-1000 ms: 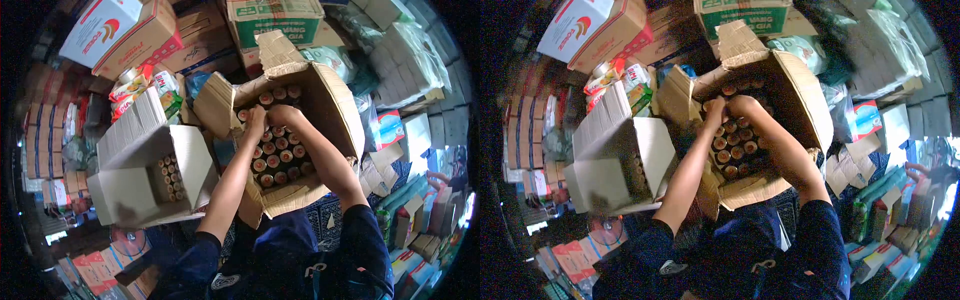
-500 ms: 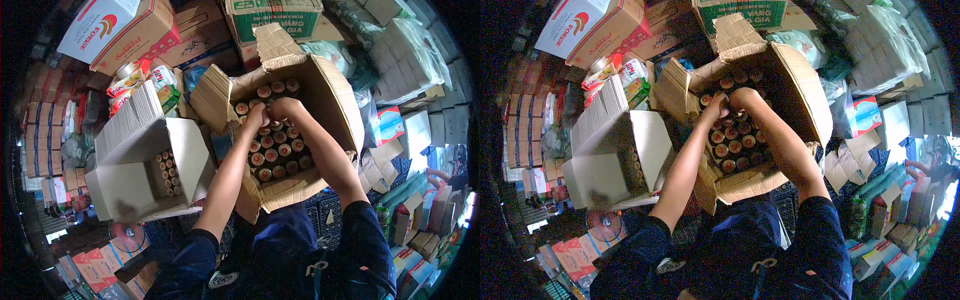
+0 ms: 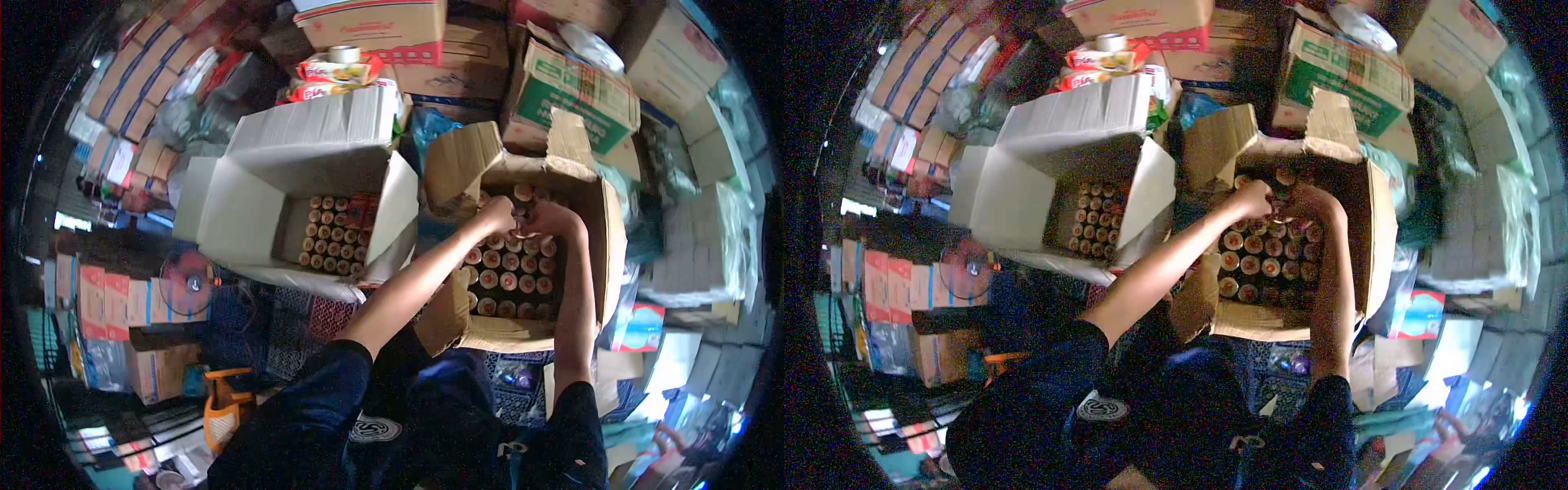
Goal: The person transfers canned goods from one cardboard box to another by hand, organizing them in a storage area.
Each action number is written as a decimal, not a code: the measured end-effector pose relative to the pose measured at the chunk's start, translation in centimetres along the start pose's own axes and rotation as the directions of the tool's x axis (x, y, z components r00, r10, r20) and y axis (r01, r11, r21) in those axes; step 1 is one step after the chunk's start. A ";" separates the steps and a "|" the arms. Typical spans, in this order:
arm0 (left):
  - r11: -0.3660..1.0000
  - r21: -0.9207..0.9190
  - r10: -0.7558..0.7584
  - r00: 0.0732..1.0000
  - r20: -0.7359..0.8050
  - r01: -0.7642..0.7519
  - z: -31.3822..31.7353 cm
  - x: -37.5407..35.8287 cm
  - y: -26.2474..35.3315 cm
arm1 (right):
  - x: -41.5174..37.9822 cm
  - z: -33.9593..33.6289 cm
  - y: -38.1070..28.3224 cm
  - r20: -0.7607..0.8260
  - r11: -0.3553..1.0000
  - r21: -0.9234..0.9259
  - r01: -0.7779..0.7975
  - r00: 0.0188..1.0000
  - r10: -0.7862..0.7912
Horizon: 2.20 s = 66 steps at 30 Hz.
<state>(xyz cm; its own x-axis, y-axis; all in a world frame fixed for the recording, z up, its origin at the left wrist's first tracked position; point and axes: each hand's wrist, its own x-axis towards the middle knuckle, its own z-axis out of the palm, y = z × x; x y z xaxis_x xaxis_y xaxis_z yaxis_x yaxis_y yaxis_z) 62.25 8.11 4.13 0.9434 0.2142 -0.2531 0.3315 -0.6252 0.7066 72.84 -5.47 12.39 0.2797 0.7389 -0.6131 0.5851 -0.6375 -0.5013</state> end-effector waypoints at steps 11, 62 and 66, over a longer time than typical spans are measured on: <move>0.912 -0.376 0.219 0.969 0.112 -0.163 -11.5 -8.5 5.9 | -11.7 0.8 -12.8 -0.531 0.970 0.140 0.197 0.842 -0.095; 0.866 -0.318 -0.473 0.840 -0.267 0.386 -18.1 -16.2 -71.0 | 48.3 38.7 -44.4 0.196 0.970 -0.145 0.196 0.966 -0.166; 0.867 -0.353 -0.456 0.845 -0.279 0.351 -16.3 -16.7 -73.6 | 46.7 36.0 -45.9 0.121 0.959 -0.134 0.252 0.964 -0.236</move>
<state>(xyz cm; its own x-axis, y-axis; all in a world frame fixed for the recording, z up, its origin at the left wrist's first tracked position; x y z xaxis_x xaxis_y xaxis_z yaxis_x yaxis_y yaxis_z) 22.22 62.77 -32.87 0.6482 0.6754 -0.3516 0.6213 -0.2022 0.7570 31.60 50.41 -15.22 0.0393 0.8364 -0.5466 0.7332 -0.3958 -0.5530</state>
